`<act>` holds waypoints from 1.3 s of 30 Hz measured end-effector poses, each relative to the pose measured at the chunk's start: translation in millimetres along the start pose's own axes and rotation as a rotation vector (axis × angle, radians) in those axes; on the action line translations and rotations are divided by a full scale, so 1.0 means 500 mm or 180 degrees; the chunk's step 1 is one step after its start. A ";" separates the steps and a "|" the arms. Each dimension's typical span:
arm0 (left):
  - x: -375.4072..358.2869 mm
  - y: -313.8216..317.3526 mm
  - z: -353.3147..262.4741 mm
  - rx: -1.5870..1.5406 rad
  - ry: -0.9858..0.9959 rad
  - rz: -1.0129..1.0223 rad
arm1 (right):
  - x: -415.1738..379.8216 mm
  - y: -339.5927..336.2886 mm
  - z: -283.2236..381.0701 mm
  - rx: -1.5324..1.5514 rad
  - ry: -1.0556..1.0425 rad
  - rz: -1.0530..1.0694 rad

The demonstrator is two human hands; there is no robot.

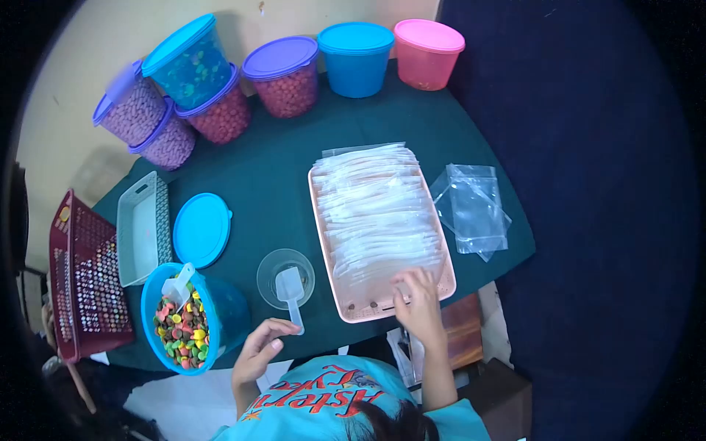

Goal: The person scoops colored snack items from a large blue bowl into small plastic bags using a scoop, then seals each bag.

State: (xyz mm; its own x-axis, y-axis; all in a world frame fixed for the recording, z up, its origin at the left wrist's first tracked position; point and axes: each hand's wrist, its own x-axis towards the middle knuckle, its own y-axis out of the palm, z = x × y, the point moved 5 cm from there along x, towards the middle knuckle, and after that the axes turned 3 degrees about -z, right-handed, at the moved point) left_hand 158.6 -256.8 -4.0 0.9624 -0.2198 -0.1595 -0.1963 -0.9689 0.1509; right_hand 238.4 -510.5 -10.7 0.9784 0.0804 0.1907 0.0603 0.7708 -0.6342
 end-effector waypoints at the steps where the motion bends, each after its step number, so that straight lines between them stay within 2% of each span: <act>1: 0.004 0.020 -0.003 0.0038 -0.0004 -0.0005 | 0.019 -0.008 -0.005 -0.0379 -0.0195 -0.0150; 2: 0.009 0.038 -0.001 0.0154 0.0039 0.0064 | 0.035 -0.010 -0.021 -0.0299 -0.0218 -0.0109; 4: 0.016 0.077 0.000 0.0321 -0.0029 0.0002 | 0.055 0.001 -0.059 -0.0304 -0.0138 0.0483; 7: 0.030 0.119 0.006 0.0463 -0.0132 -0.0107 | 0.071 0.007 -0.084 -0.0506 -0.0393 0.0836; 13: 0.042 0.180 0.003 0.0623 -0.0128 -0.0439 | 0.089 0.008 -0.104 -0.0177 -0.0433 0.1583; 19: 0.015 0.192 -0.009 0.0566 0.0025 -0.0891 | 0.128 -0.019 -0.092 0.0197 -0.0803 0.1632; 22: -0.005 0.178 0.002 0.0218 0.0297 -0.1355 | 0.146 -0.030 -0.086 0.1063 -0.0321 0.1261; 23: -0.009 0.177 0.005 0.0207 0.0304 -0.1432 | 0.150 -0.028 -0.076 0.1072 -0.0364 0.1326; 25: -0.018 0.169 0.012 -0.0165 0.0382 -0.1754 | 0.160 -0.035 -0.063 0.1505 -0.0017 0.0954; 27: -0.014 0.171 0.010 -0.0078 0.0470 -0.1892 | 0.147 -0.009 -0.033 0.1799 -0.0018 0.0937; 29: -0.017 0.150 0.032 -0.1646 0.1244 -0.2709 | 0.125 0.028 -0.002 0.2576 0.0134 0.1005; 30: -0.020 0.138 0.050 -0.1542 0.1313 -0.2962 | 0.108 0.053 0.011 0.2596 0.0070 0.1167; 32: -0.020 0.138 0.039 -0.1679 0.1559 -0.3016 | 0.067 0.097 0.072 0.2768 -0.0057 0.1453; 33: -0.026 0.133 0.032 -0.1827 0.1776 -0.2995 | 0.045 0.117 0.100 0.2912 -0.0155 0.1673; 34: -0.033 0.129 0.025 -0.1658 0.1837 -0.2789 | 0.020 0.145 0.108 0.3033 0.0004 0.2022; 35: -0.044 0.122 0.018 -0.1641 0.1859 -0.2863 | -0.007 0.171 0.116 0.3137 0.0167 0.2378; 37: -0.062 0.119 -0.001 -0.1738 0.1995 -0.2619 | -0.045 0.206 0.148 0.3138 0.0049 0.2715; 38: -0.077 0.114 0.002 -0.1667 0.1872 -0.2489 | -0.061 0.219 0.161 0.3001 0.0018 0.2878; 39: -0.091 0.104 -0.001 -0.1662 0.1911 -0.2545 | -0.073 0.232 0.174 0.2859 -0.0017 0.3031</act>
State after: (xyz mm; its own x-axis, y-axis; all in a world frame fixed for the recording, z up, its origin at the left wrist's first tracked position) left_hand 104.6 -297.3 11.5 0.7388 0.6691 0.0803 0.4839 -0.6096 0.6278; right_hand 192.4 -369.1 -26.1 0.5629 0.8251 -0.0481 -0.8046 0.5604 0.1964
